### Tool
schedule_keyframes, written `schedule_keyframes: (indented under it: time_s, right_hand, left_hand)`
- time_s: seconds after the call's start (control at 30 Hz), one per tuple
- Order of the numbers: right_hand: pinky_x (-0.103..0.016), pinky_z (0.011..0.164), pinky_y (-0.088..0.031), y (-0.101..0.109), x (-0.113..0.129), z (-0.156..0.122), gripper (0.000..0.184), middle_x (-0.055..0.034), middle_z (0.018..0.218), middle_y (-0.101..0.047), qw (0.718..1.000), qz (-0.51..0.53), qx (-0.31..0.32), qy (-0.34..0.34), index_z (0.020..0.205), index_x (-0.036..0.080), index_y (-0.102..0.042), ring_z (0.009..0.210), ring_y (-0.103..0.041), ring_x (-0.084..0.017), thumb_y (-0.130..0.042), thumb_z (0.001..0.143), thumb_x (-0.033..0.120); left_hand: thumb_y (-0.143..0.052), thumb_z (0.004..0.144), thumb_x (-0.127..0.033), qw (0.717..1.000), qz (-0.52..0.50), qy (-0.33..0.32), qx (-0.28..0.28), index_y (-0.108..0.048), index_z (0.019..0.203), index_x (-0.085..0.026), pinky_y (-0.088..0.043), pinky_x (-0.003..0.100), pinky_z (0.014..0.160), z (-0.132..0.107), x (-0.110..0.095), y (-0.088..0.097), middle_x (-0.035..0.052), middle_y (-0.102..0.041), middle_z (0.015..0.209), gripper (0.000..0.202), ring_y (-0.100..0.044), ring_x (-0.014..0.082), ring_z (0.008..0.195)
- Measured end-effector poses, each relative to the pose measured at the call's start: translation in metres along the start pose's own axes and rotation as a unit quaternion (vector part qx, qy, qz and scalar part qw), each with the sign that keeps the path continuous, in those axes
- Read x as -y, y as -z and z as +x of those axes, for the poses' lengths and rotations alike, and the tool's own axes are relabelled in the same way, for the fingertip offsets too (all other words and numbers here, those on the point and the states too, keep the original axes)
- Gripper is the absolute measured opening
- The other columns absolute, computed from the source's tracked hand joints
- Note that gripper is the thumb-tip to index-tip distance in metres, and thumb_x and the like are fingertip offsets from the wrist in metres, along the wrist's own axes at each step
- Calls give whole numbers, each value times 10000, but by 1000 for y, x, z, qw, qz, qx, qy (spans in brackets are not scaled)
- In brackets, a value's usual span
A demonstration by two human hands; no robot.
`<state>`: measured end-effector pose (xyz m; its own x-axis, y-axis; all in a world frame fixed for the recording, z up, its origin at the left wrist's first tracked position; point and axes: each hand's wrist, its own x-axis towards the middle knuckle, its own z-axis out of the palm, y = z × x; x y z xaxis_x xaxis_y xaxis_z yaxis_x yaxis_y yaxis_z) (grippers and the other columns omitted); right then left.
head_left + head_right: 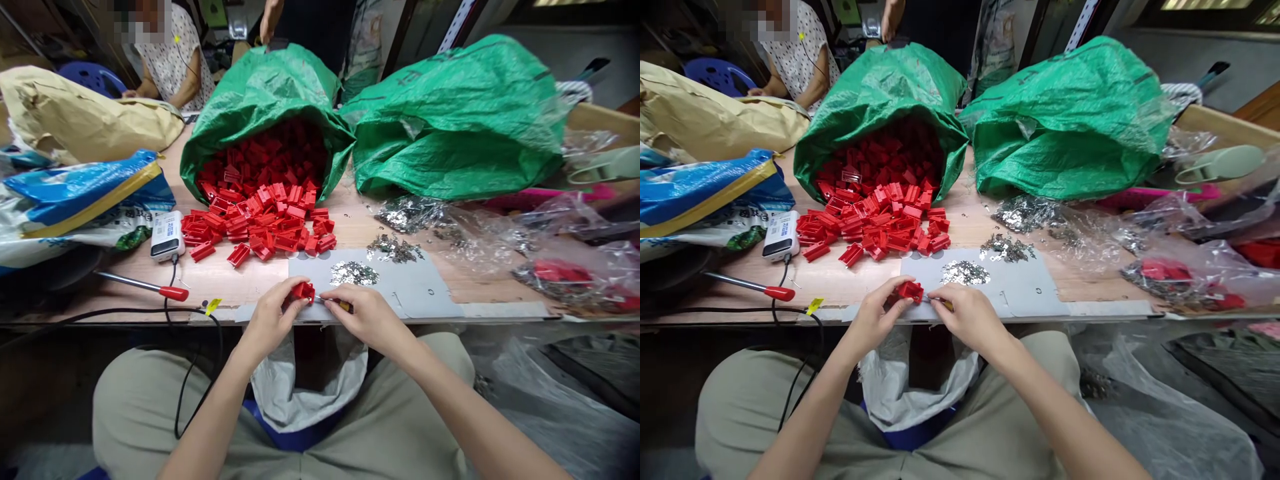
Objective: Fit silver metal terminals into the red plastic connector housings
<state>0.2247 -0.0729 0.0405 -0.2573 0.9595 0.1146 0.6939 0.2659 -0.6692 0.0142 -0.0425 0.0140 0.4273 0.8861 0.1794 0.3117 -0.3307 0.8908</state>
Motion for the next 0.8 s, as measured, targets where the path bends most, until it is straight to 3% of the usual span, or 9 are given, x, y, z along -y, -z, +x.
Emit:
schedule_keyframes:
  time_s: [0.27, 0.8]
  right_hand:
    - [-288, 795, -473, -2, -3, 8, 204, -56, 957, -711, 998, -56, 32, 21, 1034, 185, -730, 888, -660, -190, -557, 935, 142]
    - [-277, 776, -479, 0, -6, 8, 196, -53, 938, -700, 999, -36, 34, 23, 1017, 182, -723, 863, -659, -183, -564, 927, 113]
  left_hand:
    - [-520, 966, -219, 997, 61, -40, 20, -547, 1328, -240, -484, 334, 898, 1, -3, -3, 69, -672, 1159, 363, -613, 187, 1030]
    - [-513, 975, -218, 996, 70, -50, 21, -533, 1335, -244, -475, 319, 932, 2, 1, -4, 57, -670, 1163, 362, -603, 178, 1079]
